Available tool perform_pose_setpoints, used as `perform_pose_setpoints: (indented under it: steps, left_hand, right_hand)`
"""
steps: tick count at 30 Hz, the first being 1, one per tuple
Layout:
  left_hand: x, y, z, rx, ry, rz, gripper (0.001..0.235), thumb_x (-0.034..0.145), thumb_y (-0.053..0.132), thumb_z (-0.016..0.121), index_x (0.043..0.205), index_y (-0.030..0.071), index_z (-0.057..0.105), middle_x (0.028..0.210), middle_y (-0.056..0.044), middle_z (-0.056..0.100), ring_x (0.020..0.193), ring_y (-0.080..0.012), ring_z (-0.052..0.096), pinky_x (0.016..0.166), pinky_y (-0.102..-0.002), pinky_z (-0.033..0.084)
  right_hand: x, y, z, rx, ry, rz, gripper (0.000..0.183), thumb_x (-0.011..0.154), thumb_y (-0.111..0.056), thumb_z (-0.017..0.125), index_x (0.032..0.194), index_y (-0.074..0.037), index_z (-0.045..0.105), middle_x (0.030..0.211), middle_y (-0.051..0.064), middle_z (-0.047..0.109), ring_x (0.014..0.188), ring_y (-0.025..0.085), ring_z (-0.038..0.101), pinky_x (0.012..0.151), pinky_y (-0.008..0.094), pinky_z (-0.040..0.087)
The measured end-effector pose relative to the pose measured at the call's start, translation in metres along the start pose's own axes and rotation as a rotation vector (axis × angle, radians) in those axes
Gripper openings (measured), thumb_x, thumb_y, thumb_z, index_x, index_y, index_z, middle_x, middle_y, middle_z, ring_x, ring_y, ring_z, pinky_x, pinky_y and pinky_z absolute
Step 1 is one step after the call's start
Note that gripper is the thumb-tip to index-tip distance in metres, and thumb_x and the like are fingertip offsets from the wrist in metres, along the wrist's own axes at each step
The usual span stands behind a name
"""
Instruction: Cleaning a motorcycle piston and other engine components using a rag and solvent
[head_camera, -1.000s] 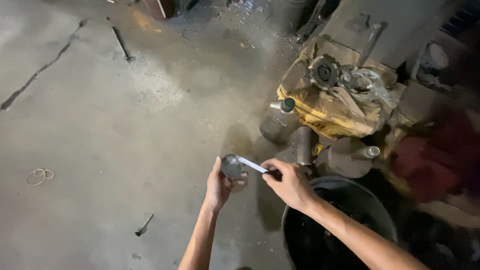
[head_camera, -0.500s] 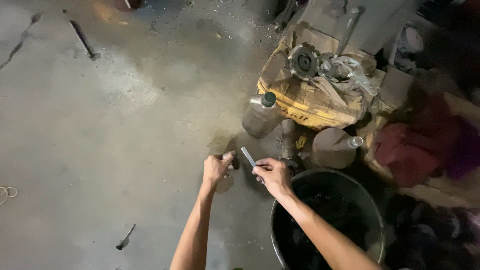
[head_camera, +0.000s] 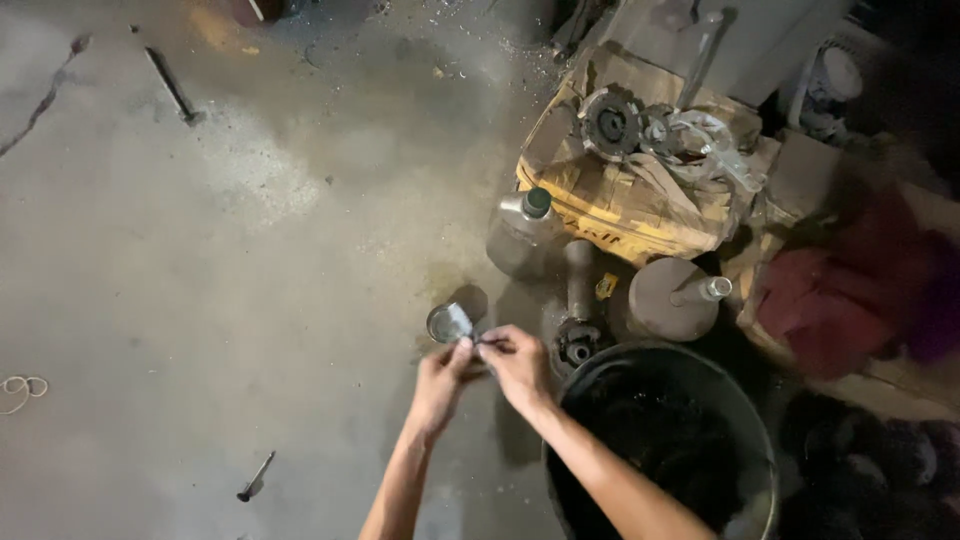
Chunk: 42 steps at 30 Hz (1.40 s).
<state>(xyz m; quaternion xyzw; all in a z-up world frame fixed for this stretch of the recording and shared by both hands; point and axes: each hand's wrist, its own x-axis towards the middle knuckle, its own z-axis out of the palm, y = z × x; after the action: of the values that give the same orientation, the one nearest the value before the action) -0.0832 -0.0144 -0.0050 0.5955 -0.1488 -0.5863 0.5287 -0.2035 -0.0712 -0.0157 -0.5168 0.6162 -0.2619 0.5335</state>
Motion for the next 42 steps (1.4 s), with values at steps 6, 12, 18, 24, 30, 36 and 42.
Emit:
perform_pose_setpoints:
  steps: [6, 12, 18, 24, 30, 36, 42]
  left_hand:
    - [0.000, 0.015, -0.012, -0.271, 0.189, -0.133, 0.028, 0.103, 0.016, 0.060, 0.100, -0.011, 0.065, 0.099, -0.036, 0.074, 0.088, -0.0479, 0.074, 0.073, -0.059, 0.061]
    - [0.019, 0.000, -0.087, 0.861, 0.296, 0.125, 0.027, 0.098, 0.031, 0.067, 0.095, 0.008, 0.081, 0.074, -0.012, 0.078, 0.071, -0.0298, 0.077, 0.060, -0.043, 0.061]
    - [0.031, -0.004, -0.096, 1.310, 0.132, 0.319, 0.022, 0.100, 0.014, 0.058, 0.107, 0.009, 0.078, 0.089, -0.018, 0.074, 0.077, -0.0378, 0.077, 0.065, -0.049, 0.065]
    - [0.035, 0.009, -0.085, 1.705, 0.133, 0.329, 0.022, 0.097, 0.017, 0.061, 0.111, 0.011, 0.077, 0.107, -0.011, 0.069, 0.103, -0.0309, 0.072, 0.077, -0.042, 0.064]
    - [0.048, -0.002, -0.073, 1.838, 0.129, 0.390, 0.019, 0.096, 0.021, 0.063, 0.103, 0.012, 0.077, 0.105, -0.007, 0.069, 0.105, -0.0252, 0.070, 0.075, -0.037, 0.064]
    - [0.055, -0.003, -0.072, 1.969, 0.095, 0.389, 0.015, 0.094, 0.015, 0.064, 0.099, 0.009, 0.077, 0.101, -0.009, 0.072, 0.088, -0.0235, 0.075, 0.066, -0.036, 0.063]
    - [0.052, -0.004, -0.077, 1.964, 0.097, 0.377, 0.016, 0.093, 0.014, 0.064, 0.098, 0.008, 0.077, 0.101, -0.010, 0.074, 0.081, -0.0252, 0.077, 0.063, -0.037, 0.062]
  right_hand:
    - [0.020, -0.026, -0.022, -0.144, 0.105, -0.007, 0.029, 0.080, -0.019, 0.085, 0.108, -0.016, 0.080, 0.108, 0.009, 0.080, 0.105, 0.023, 0.074, 0.092, 0.037, 0.057]
    - [0.104, -0.080, -0.039, -0.233, 0.136, -0.217, 0.098, 0.077, -0.016, 0.087, 0.157, 0.000, 0.032, 0.154, 0.037, 0.040, 0.145, 0.053, 0.036, 0.124, 0.061, 0.028]
    - [0.121, -0.063, -0.022, -0.472, 0.195, -0.332, 0.079, 0.076, -0.045, 0.081, 0.139, -0.005, 0.054, 0.133, 0.027, 0.062, 0.126, 0.043, 0.060, 0.106, 0.054, 0.048]
    - [0.106, -0.016, -0.048, -1.555, 0.131, -0.954, 0.036, 0.084, -0.025, 0.067, 0.119, -0.020, 0.064, 0.087, 0.025, 0.069, 0.067, 0.046, 0.070, 0.054, 0.058, 0.048]
    - [0.027, -0.078, -0.022, -1.940, -0.085, -0.809, 0.025, 0.090, -0.011, 0.060, 0.108, -0.005, 0.075, 0.103, 0.046, 0.066, 0.099, 0.066, 0.063, 0.081, 0.085, 0.041]
    - [0.025, -0.084, -0.010, -2.084, -0.239, -0.726, 0.029, 0.096, -0.012, 0.052, 0.101, -0.017, 0.080, 0.101, 0.006, 0.079, 0.097, 0.036, 0.073, 0.078, 0.082, 0.047]
    - [-0.006, -0.119, 0.004, -2.116, -0.313, -0.615, 0.030, 0.102, -0.012, 0.050, 0.109, -0.015, 0.079, 0.105, 0.009, 0.079, 0.103, 0.041, 0.071, 0.079, 0.085, 0.044]
